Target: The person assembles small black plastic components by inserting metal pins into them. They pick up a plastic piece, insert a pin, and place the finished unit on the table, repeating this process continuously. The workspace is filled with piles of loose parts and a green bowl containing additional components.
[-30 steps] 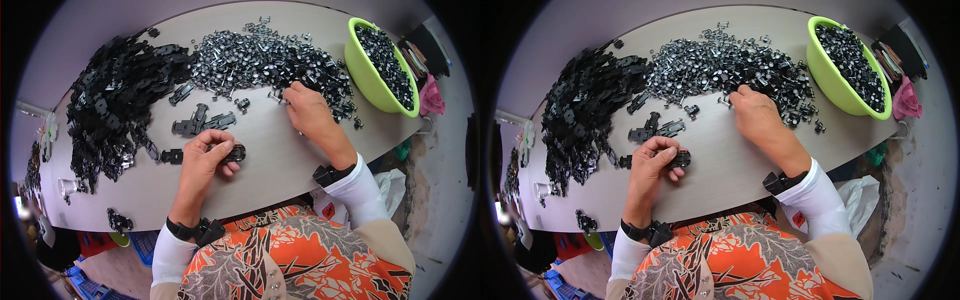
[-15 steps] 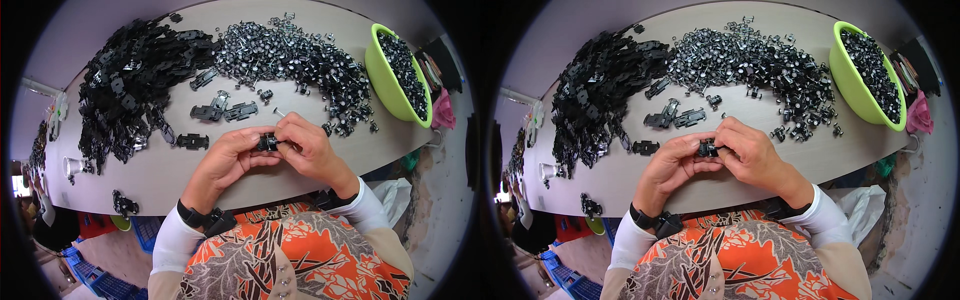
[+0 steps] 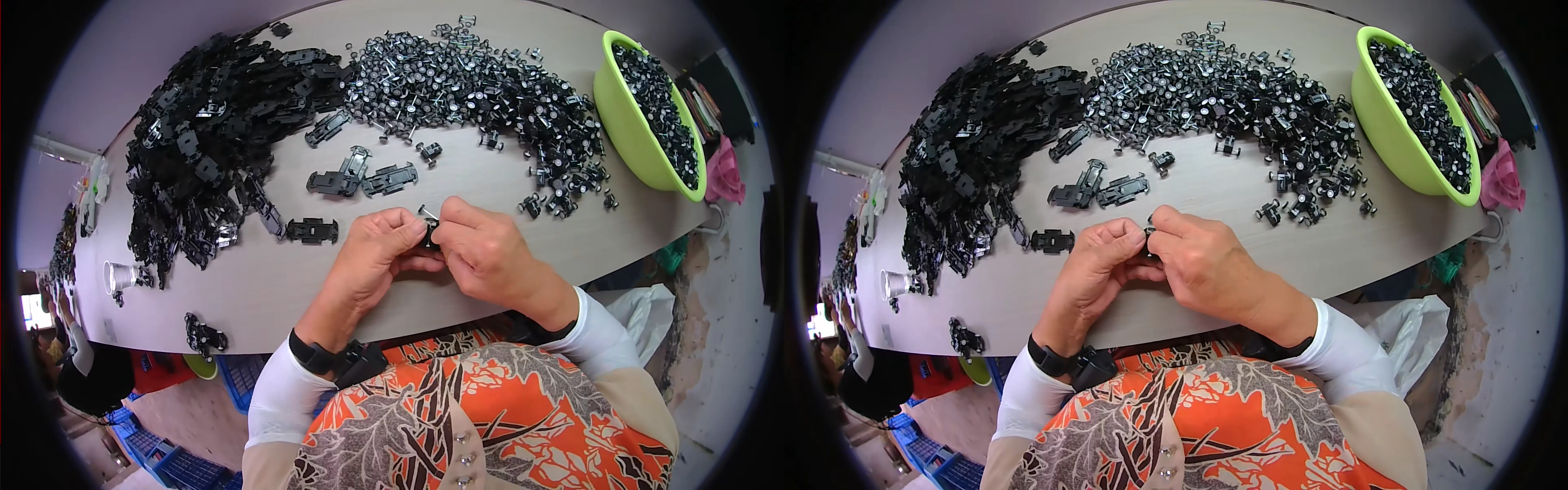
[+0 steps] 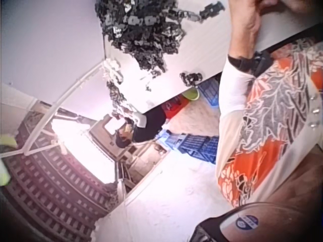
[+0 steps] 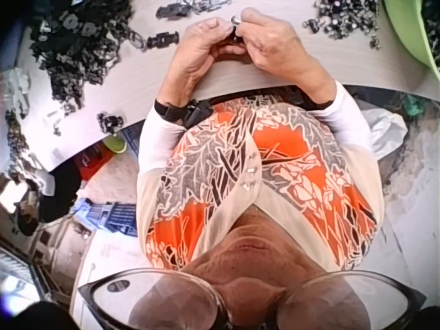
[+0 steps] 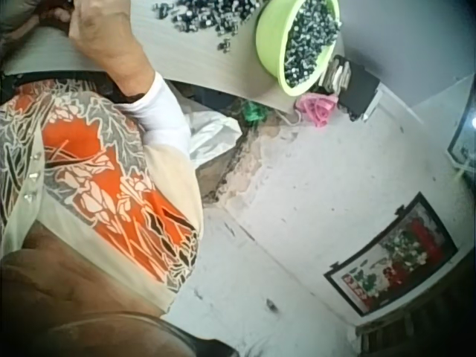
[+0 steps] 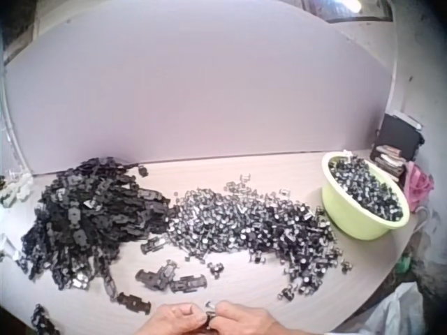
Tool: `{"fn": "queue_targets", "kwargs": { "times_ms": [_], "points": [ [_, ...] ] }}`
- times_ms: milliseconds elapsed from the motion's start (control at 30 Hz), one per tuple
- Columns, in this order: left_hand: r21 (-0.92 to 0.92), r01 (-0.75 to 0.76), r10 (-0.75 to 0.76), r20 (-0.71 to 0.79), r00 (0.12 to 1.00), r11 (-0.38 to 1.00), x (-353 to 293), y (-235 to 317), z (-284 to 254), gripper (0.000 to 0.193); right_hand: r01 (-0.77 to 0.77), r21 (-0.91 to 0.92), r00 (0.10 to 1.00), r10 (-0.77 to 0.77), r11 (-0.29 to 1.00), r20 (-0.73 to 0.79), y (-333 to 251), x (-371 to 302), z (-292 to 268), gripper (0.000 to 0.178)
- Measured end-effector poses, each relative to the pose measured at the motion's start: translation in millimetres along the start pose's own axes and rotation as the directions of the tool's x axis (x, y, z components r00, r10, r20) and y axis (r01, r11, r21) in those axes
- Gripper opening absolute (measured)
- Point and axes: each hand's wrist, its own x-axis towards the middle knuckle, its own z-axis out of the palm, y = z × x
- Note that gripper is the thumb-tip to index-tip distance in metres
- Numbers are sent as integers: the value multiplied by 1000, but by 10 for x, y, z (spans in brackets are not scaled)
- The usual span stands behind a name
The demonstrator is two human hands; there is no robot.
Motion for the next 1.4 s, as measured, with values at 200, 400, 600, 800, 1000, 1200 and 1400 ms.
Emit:
{"fn": "queue_targets", "kwargs": {
  "times_ms": [200, 400, 600, 800, 1000, 1200, 1400],
  "points": [
    [146, 47, -42, -36, 998, 988, -130, 62, 58, 20, -12, 117, 1000, 15, 993, -24, -22, -78, 105, 25],
    [336, 23, 55, -219, 974, 942, -421, 60, 50, 26, -27, 312, 977, -41, 950, 208, -19, 22, -74, 32],
    [441, 43, 134, -363, 922, 897, -1316, 169, -266, 28, -55, -28, 969, 60, 998, 241, 281, 154, -160, 23],
    [865, 469, 165, -497, 852, 181, -1834, 435, -325, 27, 175, 56, 879, -181, 983, 440, 122, 154, 220, 14],
    [984, 70, 548, -151, 823, 167, -1150, 566, -44, 16, 68, -68, 956, -45, 995, 290, 176, 137, 116, 10],
    [965, -115, 514, 225, 828, -237, 134, 447, 48, 24, -32, -163, 975, 66, 986, 213, 289, 134, -53, 15],
    [966, -37, 461, 155, 874, -254, 378, 425, 74, 33, -140, -31, 974, 144, 990, 176, 385, 107, -94, 21]
  ]
}}
